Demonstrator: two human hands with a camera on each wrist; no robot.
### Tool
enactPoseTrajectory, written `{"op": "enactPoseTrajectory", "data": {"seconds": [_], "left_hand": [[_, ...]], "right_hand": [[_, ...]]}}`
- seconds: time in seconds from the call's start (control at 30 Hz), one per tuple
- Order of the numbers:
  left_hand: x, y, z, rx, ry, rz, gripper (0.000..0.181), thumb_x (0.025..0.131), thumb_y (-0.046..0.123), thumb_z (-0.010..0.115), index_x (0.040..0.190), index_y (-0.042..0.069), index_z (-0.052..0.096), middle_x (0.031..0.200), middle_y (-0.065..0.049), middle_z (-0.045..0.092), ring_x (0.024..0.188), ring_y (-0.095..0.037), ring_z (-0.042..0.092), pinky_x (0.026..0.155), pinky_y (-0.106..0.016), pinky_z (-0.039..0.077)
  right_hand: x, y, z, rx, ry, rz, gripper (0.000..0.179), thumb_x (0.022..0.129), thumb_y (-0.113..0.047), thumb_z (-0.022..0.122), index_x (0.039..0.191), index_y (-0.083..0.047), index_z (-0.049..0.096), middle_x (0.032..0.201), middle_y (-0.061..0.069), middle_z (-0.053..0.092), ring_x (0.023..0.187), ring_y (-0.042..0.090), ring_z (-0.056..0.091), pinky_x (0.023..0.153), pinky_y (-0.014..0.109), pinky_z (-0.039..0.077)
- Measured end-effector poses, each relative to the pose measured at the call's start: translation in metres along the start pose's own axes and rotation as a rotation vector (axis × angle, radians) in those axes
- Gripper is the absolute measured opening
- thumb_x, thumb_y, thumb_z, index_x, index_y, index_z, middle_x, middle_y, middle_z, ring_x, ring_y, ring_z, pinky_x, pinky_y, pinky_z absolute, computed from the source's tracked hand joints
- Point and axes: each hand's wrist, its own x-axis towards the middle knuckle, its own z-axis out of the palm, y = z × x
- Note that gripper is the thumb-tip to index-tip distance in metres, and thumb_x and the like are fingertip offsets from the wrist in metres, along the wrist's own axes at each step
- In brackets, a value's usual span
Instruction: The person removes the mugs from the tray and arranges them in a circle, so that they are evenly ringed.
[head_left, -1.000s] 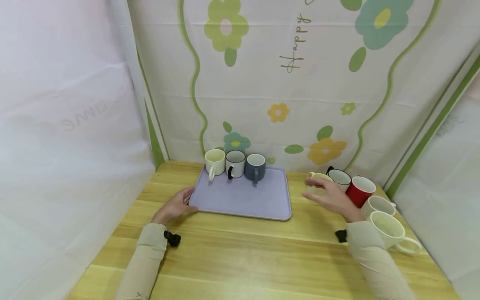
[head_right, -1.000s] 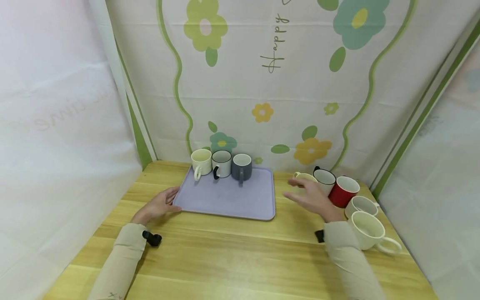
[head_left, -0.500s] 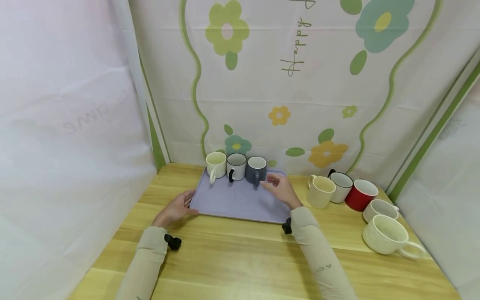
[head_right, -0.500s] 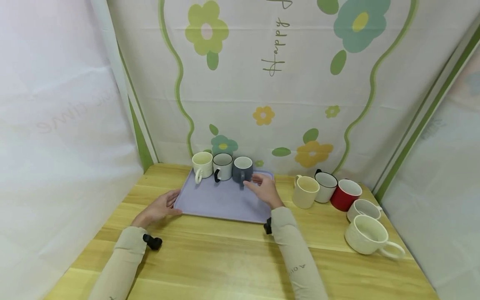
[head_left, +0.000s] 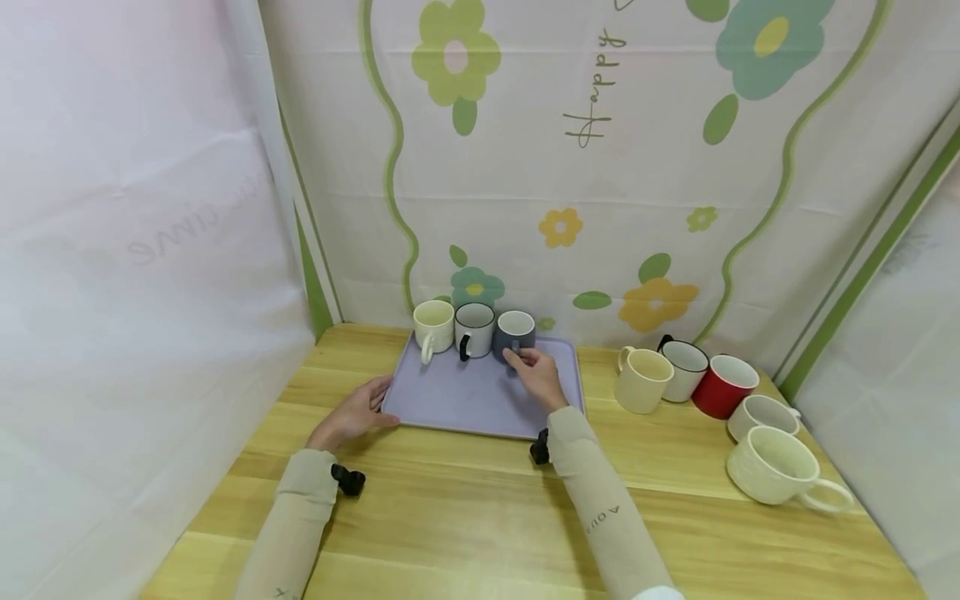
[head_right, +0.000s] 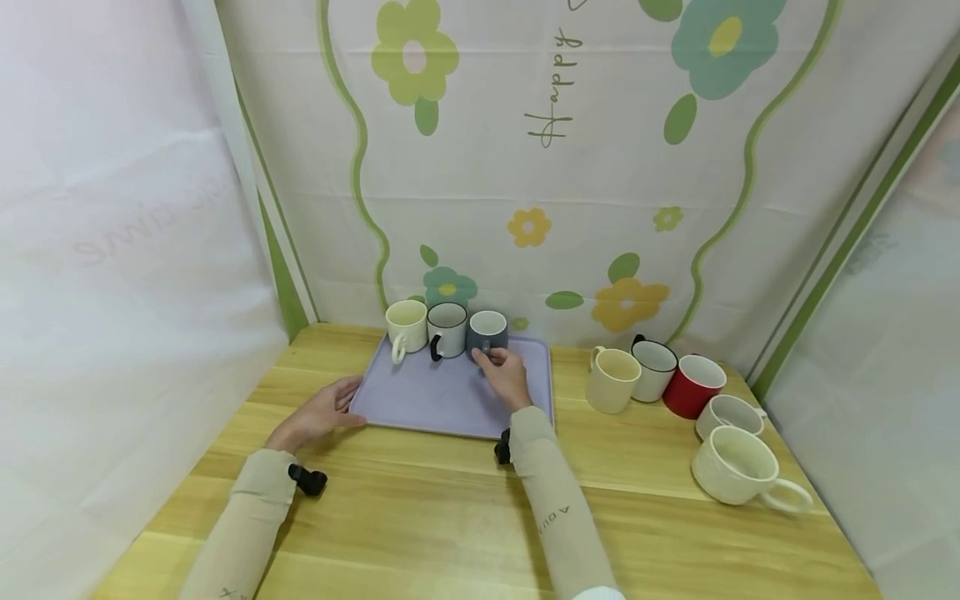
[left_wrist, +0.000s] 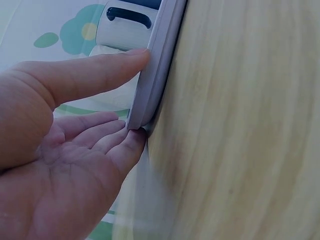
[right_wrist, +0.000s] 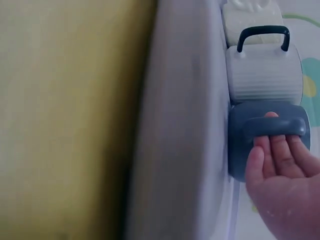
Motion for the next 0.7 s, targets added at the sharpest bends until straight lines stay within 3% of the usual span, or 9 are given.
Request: {"op": "enactPoseTrajectory", "data": {"seconds": [0.13,0.23,0.43,0.57,0.7], "left_hand": [[0.001,0.001,0.001,0.018,0.0,0.001,0.092,0.097,0.001,0.073,0.167,-0.003,0.014,0.177,-0.024,0.008,0.164,-0.043,0.011,0.135,-0.055,0.019],[0.001,0.001,0.002,0.033,0.0,0.008,0.092,0.097,0.002,0.073,0.167,-0.004,0.013,0.177,-0.025,0.008,0.164,-0.044,0.012,0.134,-0.055,0.02],[0.001,-0.001,0.001,0.009,-0.005,0.017,0.093,0.097,0.0,0.073,0.167,-0.006,0.012,0.176,-0.027,0.007,0.164,-0.046,0.011,0.134,-0.056,0.019],[0.001,-0.002,0.0,-0.006,-0.009,0.019,0.094,0.096,-0.001,0.073,0.167,-0.007,0.011,0.176,-0.027,0.006,0.163,-0.046,0.01,0.134,-0.056,0.018],[0.0,-0.002,0.0,-0.015,-0.007,0.024,0.094,0.096,-0.002,0.072,0.166,-0.007,0.01,0.176,-0.027,0.005,0.164,-0.046,0.009,0.135,-0.055,0.018]], "right_hand": [[-0.003,-0.005,0.0,0.017,0.043,0.024,0.048,0.103,-0.044,0.067,0.099,0.002,0.079,0.086,0.012,0.079,0.078,0.011,0.065,0.07,0.02,0.05],[-0.009,-0.012,-0.004,0.108,0.067,0.09,0.045,0.106,-0.035,0.065,0.092,0.006,0.077,0.073,0.005,0.072,0.069,0.009,0.062,0.067,0.021,0.05],[-0.027,-0.03,-0.023,0.322,0.07,0.278,0.027,0.103,-0.02,0.068,0.082,-0.003,0.07,0.07,-0.004,0.062,0.062,0.009,0.056,0.065,0.023,0.049],[-0.044,-0.035,-0.044,0.439,0.039,0.319,0.024,0.103,-0.012,0.066,0.079,-0.007,0.067,0.068,-0.004,0.061,0.059,0.006,0.055,0.057,0.018,0.049],[-0.07,-0.038,-0.074,0.483,-0.004,0.315,0.027,0.105,-0.01,0.064,0.078,-0.01,0.068,0.069,-0.005,0.062,0.06,0.005,0.056,0.059,0.016,0.05]]}}
